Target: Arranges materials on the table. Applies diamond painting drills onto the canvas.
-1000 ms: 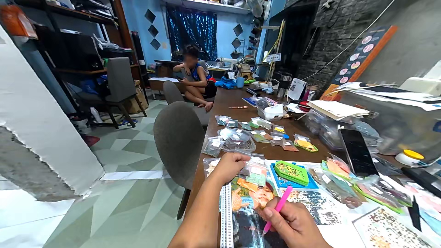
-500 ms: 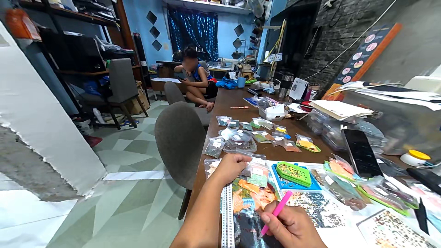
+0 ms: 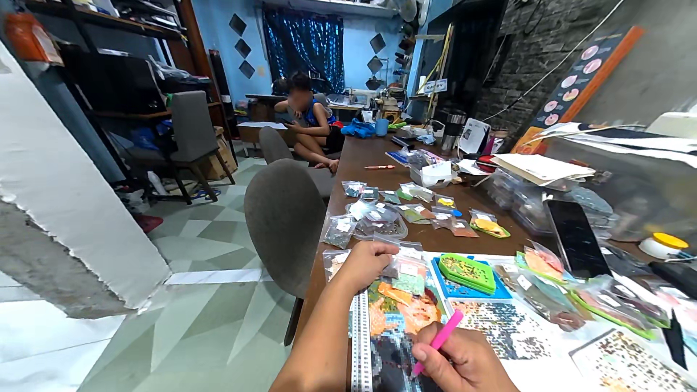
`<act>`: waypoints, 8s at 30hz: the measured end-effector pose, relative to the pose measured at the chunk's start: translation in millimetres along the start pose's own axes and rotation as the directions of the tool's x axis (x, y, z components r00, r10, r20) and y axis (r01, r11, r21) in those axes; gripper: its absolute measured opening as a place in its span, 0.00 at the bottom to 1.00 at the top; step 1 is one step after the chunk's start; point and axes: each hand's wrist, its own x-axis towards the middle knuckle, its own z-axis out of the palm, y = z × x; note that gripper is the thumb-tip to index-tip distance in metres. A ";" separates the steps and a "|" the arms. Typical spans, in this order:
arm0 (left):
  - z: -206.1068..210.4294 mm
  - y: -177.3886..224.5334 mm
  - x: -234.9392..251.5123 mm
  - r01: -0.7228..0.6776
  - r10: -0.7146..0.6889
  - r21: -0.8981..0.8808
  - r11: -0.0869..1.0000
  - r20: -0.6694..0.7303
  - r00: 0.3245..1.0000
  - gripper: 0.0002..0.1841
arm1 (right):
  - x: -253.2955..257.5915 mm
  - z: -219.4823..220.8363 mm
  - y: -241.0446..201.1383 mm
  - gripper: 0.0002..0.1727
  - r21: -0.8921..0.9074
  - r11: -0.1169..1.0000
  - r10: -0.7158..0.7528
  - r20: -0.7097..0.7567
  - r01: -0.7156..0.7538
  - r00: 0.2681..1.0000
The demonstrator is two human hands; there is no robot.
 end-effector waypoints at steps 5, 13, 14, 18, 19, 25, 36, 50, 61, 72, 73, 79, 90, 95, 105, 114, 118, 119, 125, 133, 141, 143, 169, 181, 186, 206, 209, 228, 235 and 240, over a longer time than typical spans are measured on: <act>1.0 2.3 -0.1 0.017 -0.017 -0.013 1.000 -0.002 1.000 0.12 | 2.1 -7.9 -1.8 0.20 0.056 0.998 0.041 -0.033 -0.039 0.999; -0.9 3.4 -2.5 -0.007 0.007 0.024 1.000 0.005 1.000 0.13 | -17.7 -110.7 4.6 0.20 0.137 0.925 0.377 -0.438 -0.354 0.816; -0.7 2.7 -1.9 -0.011 0.011 0.026 1.000 0.000 1.000 0.13 | -27.1 -118.5 8.5 0.19 0.102 0.924 0.371 -0.479 -0.370 0.795; -0.7 -1.2 0.7 0.016 -0.015 0.031 0.999 -0.026 1.000 0.12 | -58.2 -125.4 21.8 0.12 -0.021 0.924 0.304 -0.564 -0.382 0.768; -1.1 -2.4 1.0 0.019 -0.018 0.030 0.999 -0.035 0.999 0.12 | -62.1 -123.0 23.9 0.12 -0.032 0.923 0.298 -0.573 -0.384 0.763; -2.8 -8.6 2.4 -0.015 0.015 -0.001 1.000 -0.070 0.997 0.12 | -66.0 -116.0 29.3 0.17 -0.105 0.921 0.261 -0.551 -0.376 0.793; -3.5 -9.6 1.7 -0.002 0.001 -0.019 1.000 -0.090 0.996 0.11 | -66.1 -113.3 32.9 0.17 -0.141 0.921 0.246 -0.513 -0.364 0.822; -2.5 -7.3 0.3 0.015 -0.018 -0.025 1.000 -0.100 0.995 0.11 | -67.1 -112.3 32.5 0.18 -0.179 0.910 0.249 -0.482 -0.373 0.840; -2.3 -3.1 -2.2 0.040 -0.041 -0.021 0.999 -0.102 0.994 0.11 | -66.7 -111.8 33.7 0.19 -0.199 0.902 0.256 -0.471 -0.384 0.844; -2.2 0.6 -1.7 -0.015 0.016 0.052 0.999 -0.020 1.000 0.12 | -41.9 -72.3 -33.7 0.12 -0.025 0.952 0.266 -0.421 -0.304 0.867; -1.6 1.5 -1.9 -0.020 0.021 0.051 0.999 -0.015 1.000 0.12 | -38.1 -61.8 -41.7 0.12 -0.019 0.952 0.274 -0.398 -0.307 0.875; -0.2 5.9 -4.3 -0.022 0.022 0.047 0.999 0.003 1.000 0.13 | -18.8 -6.1 -58.7 0.17 -0.075 0.950 0.259 -0.356 -0.304 0.898; -0.2 6.3 -3.1 -0.030 0.028 0.057 0.998 0.020 0.999 0.13 | -17.8 13.2 -47.4 0.15 -0.065 0.945 0.281 -0.342 -0.321 0.897; -0.1 6.6 -2.7 -0.015 0.014 0.055 0.998 0.020 1.000 0.13 | -17.8 15.3 -47.4 0.15 -0.097 0.942 0.279 -0.310 -0.322 0.909; 0.7 5.4 -1.9 -0.001 0.001 0.030 1.000 0.021 1.000 0.13 | -18.2 16.3 -45.6 0.16 -0.126 0.940 0.273 -0.280 -0.317 0.920; 1.4 5.3 -2.4 -0.017 0.016 0.055 0.998 0.022 1.000 0.13 | -16.8 18.2 -50.1 0.21 -0.256 0.932 0.197 -0.241 -0.258 0.950; 1.9 7.8 -4.5 -0.008 0.007 0.050 0.999 0.015 1.000 0.13 | -16.1 21.6 -53.6 0.21 -0.350 0.921 0.103 -0.215 -0.174 0.971; 1.8 8.3 -4.8 -0.008 0.007 0.051 0.999 0.015 1.000 0.13 | -16.1 22.6 -53.8 0.21 -0.366 0.917 0.083 -0.209 -0.156 0.974; 2.1 5.2 -2.6 -0.003 0.004 0.057 0.998 -0.012 1.000 0.11 | -14.9 18.3 -55.9 0.20 -0.282 0.942 0.114 -0.241 -0.182 0.964; -0.7 0.5 0.1 0.007 -0.005 0.059 0.998 -0.034 0.999 0.12 | -42.4 -90.9 -16.8 0.21 -0.118 0.927 0.225 -0.581 -0.355 0.782; -1.5 -1.8 -0.3 0.020 -0.018 0.031 0.999 -0.063 0.998 0.12 | -70.7 -109.7 25.6 0.23 -0.227 0.894 0.194 -0.583 -0.388 0.789; -1.9 -2.1 -1.1 0.021 -0.019 0.030 0.999 -0.064 0.998 0.11 | -70.4 -108.6 26.8 0.23 -0.255 0.881 0.193 -0.576 -0.399 0.794; -2.0 0.4 -2.6 0.041 -0.040 0.011 0.999 -0.076 0.996 0.11 | -68.7 -104.0 28.5 0.22 -0.279 0.837 0.258 -0.558 -0.471 0.789; -1.9 1.9 -1.5 -0.022 0.020 0.071 0.997 0.024 1.000 0.14 | -24.1 -63.5 -54.5 0.11 0.022 0.951 0.293 -0.390 -0.309 0.873; -0.9 2.7 -1.3 -0.021 0.020 0.044 0.999 0.023 1.000 0.14 | -5.2 -17.7 -57.5 0.16 -0.008 0.972 0.226 -0.268 -0.237 0.937; 0.4 3.7 -0.4 -0.017 0.015 0.051 0.999 0.032 0.999 0.14 | -9.6 9.7 -38.0 0.15 -0.031 0.954 0.282 -0.248 -0.299 0.927; 0.3 3.6 -0.4 -0.015 0.014 0.044 0.999 0.029 0.999 0.13 | -9.2 10.5 -37.6 0.15 -0.022 0.954 0.284 -0.250 -0.299 0.926; 1.2 3.0 -2.9 -0.014 0.014 0.031 0.999 0.001 1.000 0.12 | -21.2 -47.7 -48.6 0.18 -0.064 0.953 0.214 -0.548 -0.295 0.809; -0.9 -2.0 0.6 0.012 -0.011 0.036 0.999 -0.031 0.999 0.12 | -73.4 -107.4 14.3 0.22 -0.178 0.900 0.187 -0.668 -0.398 0.721; -1.4 -3.2 -1.1 0.030 -0.029 0.026 0.999 -0.056 0.998 0.11 | -75.1 -101.6 20.2 0.23 -0.257 0.871 0.164 -0.650 -0.418 0.742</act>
